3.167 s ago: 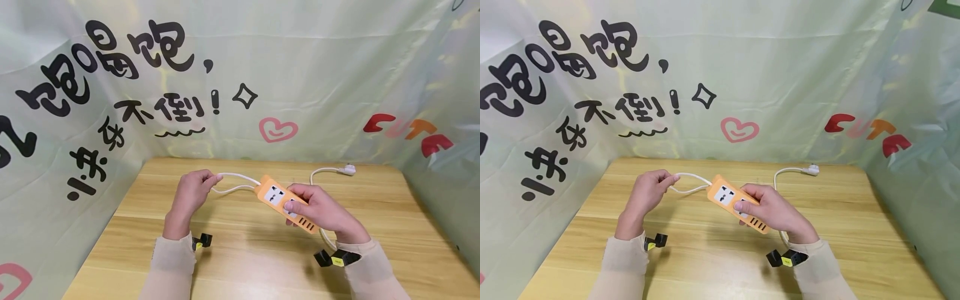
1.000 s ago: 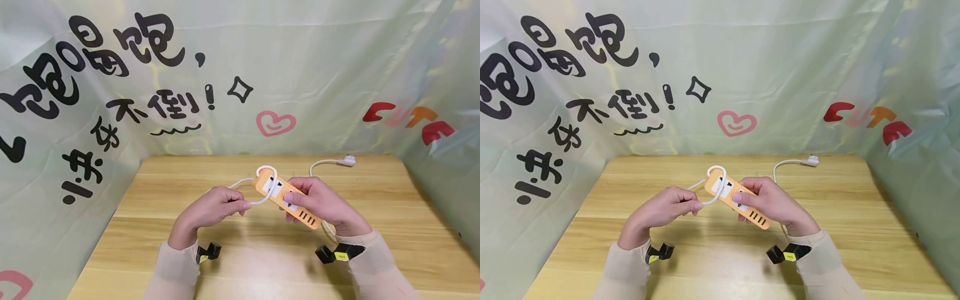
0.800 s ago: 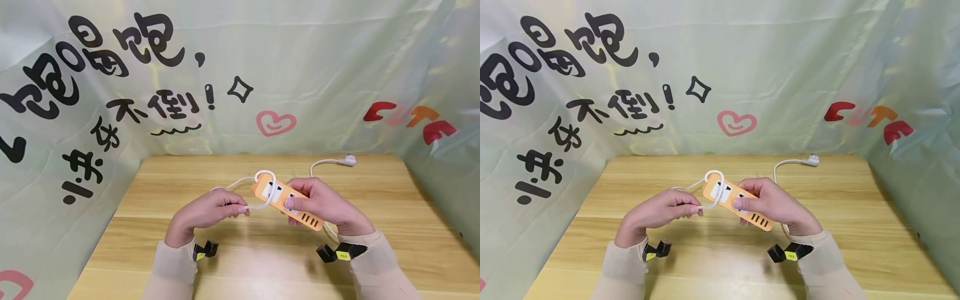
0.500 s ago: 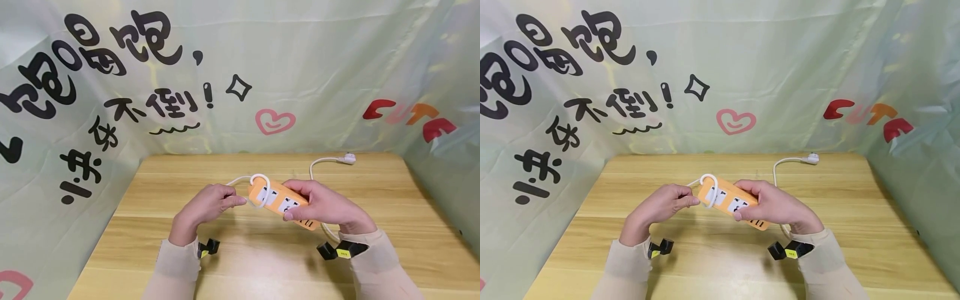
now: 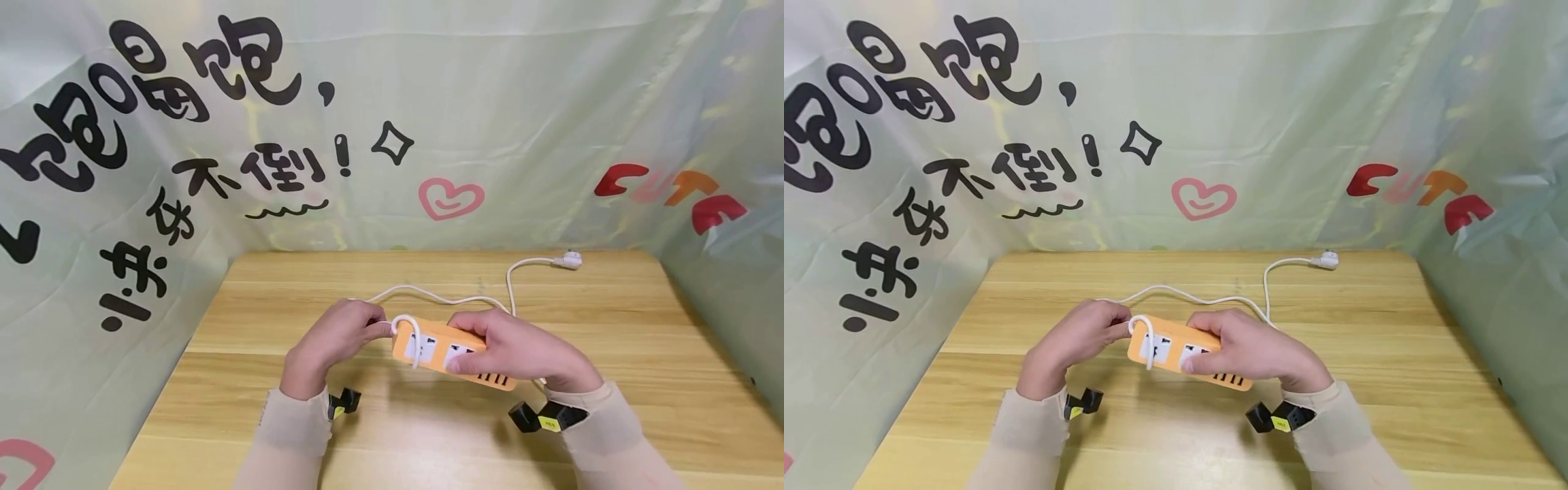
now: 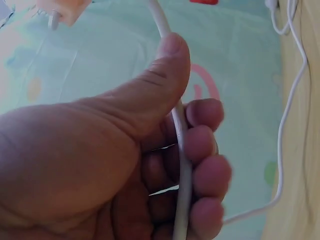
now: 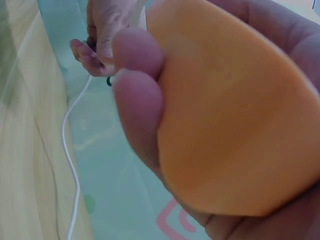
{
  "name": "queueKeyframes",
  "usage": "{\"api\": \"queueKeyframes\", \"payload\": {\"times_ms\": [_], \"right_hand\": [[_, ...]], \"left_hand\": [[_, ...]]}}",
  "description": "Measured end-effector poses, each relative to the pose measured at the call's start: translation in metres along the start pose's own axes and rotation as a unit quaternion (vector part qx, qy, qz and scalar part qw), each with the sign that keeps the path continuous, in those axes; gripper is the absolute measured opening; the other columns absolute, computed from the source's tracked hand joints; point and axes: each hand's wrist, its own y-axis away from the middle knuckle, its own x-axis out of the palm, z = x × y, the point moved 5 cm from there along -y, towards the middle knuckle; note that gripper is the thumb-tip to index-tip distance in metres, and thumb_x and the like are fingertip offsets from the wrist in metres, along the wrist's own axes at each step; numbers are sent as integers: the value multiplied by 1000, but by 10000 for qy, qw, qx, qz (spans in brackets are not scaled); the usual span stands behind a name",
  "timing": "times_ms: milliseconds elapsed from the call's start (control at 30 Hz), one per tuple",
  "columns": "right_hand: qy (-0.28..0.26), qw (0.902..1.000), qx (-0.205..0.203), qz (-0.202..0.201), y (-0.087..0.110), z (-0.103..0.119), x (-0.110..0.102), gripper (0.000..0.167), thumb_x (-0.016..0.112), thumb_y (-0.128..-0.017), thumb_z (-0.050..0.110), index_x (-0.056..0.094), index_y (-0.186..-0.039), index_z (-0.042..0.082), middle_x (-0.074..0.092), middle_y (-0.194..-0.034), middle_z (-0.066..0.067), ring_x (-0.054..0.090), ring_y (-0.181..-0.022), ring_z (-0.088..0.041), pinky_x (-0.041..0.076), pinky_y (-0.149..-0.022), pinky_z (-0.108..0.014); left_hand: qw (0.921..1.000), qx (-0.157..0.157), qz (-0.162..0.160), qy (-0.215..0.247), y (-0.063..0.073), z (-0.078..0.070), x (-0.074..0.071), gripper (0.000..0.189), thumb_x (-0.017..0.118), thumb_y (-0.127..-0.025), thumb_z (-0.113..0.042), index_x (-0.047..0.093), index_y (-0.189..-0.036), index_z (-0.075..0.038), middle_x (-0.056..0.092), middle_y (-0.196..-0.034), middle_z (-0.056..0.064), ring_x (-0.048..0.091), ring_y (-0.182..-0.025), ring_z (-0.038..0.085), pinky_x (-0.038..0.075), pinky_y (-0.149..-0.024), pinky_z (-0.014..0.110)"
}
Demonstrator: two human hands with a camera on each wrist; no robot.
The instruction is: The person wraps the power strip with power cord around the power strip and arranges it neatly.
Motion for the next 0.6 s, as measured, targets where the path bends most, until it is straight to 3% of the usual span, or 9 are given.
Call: {"api": "queueKeyframes", "payload": {"times_ms": [167, 300, 433, 600], "right_hand": [[249, 9994, -240, 65, -2, 3, 6, 15, 80, -93, 25, 70, -104, 26, 68, -84, 7, 60, -68, -8, 50, -59, -24], [449, 9980, -376, 230, 1, 5, 10, 23, 78, -95, 21, 68, -111, 33, 66, -83, 12, 56, -66, -3, 48, -58, -22], [660, 9954, -521, 462, 2, 5, 15, 26, 77, -96, 25, 68, -117, 36, 61, -80, 18, 50, -64, 4, 45, -58, -19], [1188, 9905, -397, 562, 2, 7, 19, 21, 77, -95, 31, 67, -111, 39, 54, -75, 22, 47, -61, 6, 42, -57, -17]], "left_hand": [[9996, 296, -1, 27, 0, -6, -1, 20, 65, -107, -29, 73, -91, -19, 61, -80, -8, 55, -76, 10, 49, -77, 31], [9981, 570, -236, -35, 3, -8, -7, 16, 62, -108, -26, 76, -102, -20, 68, -93, -9, 61, -91, 13, 51, -93, 38], [9948, 809, -488, -390, 5, -15, -10, 15, 66, -105, -31, 73, -95, -23, 61, -83, -12, 57, -84, 12, 50, -86, 34], [9923, 783, -614, -731, 9, -24, -9, 25, 67, -103, -38, 61, -83, -25, 49, -73, -10, 49, -73, 10, 45, -73, 30]]}}
